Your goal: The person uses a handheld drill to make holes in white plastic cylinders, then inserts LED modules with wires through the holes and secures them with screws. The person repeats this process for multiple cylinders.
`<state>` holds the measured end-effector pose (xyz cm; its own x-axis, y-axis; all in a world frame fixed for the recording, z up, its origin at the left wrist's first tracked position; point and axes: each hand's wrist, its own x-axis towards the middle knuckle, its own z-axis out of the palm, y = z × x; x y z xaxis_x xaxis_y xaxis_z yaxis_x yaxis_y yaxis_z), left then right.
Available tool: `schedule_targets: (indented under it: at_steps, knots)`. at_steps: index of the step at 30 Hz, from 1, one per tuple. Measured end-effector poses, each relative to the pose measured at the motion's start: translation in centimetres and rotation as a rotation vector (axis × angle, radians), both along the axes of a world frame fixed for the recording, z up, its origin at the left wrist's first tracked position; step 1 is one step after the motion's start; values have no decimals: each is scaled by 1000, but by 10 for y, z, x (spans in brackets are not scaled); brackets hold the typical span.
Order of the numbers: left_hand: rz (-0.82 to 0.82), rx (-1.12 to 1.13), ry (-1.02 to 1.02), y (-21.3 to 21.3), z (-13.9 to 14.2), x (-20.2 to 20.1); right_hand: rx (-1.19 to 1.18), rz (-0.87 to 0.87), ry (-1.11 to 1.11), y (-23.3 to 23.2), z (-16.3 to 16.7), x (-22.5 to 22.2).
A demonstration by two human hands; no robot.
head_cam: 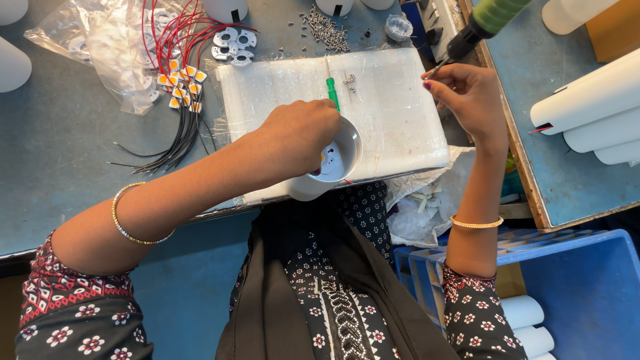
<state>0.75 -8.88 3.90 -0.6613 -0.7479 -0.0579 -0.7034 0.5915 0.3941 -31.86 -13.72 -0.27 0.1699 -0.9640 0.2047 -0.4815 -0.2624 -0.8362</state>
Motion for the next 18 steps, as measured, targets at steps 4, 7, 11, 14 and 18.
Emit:
schedule_targets:
  at_steps: [4, 7, 11, 14, 18]
  knots:
    - [11, 20, -26, 0, 0, 0, 66, 20, 90, -5, 4, 9]
    - [4, 10, -15, 1, -1, 1, 79, 51, 139, -9, 5, 13]
    - [12, 19, -34, 1, -1, 1, 59, 68, 182, -13, 2, 14]
    - [9, 30, -41, 1, 0, 1, 58, 104, 224, -19, 3, 10]
    - [15, 57, -63, 1, 5, -1, 49, 249, 266, -37, 27, -7]
